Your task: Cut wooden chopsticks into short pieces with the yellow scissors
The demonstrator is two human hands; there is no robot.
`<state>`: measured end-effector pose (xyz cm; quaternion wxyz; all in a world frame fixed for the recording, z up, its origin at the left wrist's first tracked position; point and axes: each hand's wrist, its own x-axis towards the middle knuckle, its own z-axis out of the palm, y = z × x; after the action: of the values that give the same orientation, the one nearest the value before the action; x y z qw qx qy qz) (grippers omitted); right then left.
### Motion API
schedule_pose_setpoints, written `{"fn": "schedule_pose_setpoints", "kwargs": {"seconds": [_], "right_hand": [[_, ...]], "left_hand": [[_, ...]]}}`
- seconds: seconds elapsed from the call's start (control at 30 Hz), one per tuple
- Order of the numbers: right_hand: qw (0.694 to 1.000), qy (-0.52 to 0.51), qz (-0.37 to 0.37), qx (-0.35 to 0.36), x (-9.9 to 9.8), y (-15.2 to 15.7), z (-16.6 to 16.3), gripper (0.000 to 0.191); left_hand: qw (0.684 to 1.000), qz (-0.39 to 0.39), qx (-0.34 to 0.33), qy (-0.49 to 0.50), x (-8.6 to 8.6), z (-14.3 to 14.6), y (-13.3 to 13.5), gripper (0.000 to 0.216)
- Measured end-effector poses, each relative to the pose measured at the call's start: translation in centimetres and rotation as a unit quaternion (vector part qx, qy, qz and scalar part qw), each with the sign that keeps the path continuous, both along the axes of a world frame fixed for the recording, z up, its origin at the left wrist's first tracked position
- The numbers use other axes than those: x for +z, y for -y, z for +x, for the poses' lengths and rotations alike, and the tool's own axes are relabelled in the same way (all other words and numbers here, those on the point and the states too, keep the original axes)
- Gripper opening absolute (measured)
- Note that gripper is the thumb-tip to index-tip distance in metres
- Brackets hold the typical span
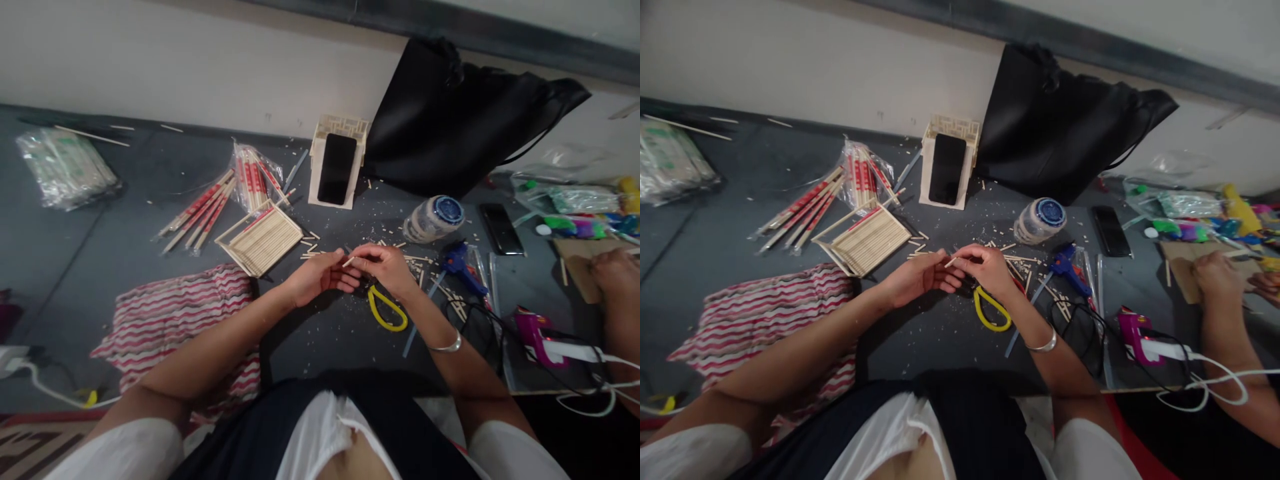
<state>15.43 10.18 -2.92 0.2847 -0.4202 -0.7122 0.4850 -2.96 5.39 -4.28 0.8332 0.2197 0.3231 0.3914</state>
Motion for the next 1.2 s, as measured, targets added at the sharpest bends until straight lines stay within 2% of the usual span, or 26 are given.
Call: {"fn": "schedule_pose_setpoints", "kwargs": {"seconds": [0.1,0.2,0.37,0.57,0.73,0.9,1.07,1.2], "right_hand": [[1.0,0.016,0.017,-0.001,0.2,-0.2,0.2,0.015],[0.997,0.041,0.058,0.006,0.2,-0.1,0.1,0.015],[0.991,0.068,0.117,0.018,-0.2,0.5,-0.4,0.02],[0.987,0.06,0.149,-0.012,0.0,0.7,-0.2,0.022],[0.98,0.07,0.186,0.018,-0.1,0.7,-0.2,0.029],[0.961,0.126,0.245,0.024,-0.5,1.0,-0.4,0.026],[0.947,0.151,0.282,0.043,-0.5,1.2,-0.4,0.027],[0.928,0.177,0.327,0.029,-0.8,1.3,-0.7,0.026]], "left_hand": [[0.998,0.02,0.036,-0.054,0.4,-0.2,0.0,0.031],[0.996,0.026,0.026,-0.083,0.5,-0.1,0.1,0.031],[0.998,-0.009,0.023,-0.05,0.4,0.1,0.2,0.022],[0.997,-0.033,0.052,-0.037,0.6,-0.1,0.0,0.009],[0.994,-0.024,0.085,-0.063,0.6,0.0,-0.1,0.013],[0.991,-0.019,0.11,-0.08,0.5,0.1,0.0,0.014],[0.991,-0.019,0.103,-0.079,0.5,0.2,0.0,0.018],[0.992,-0.008,0.089,-0.088,0.5,0.2,0.0,0.018]]}}
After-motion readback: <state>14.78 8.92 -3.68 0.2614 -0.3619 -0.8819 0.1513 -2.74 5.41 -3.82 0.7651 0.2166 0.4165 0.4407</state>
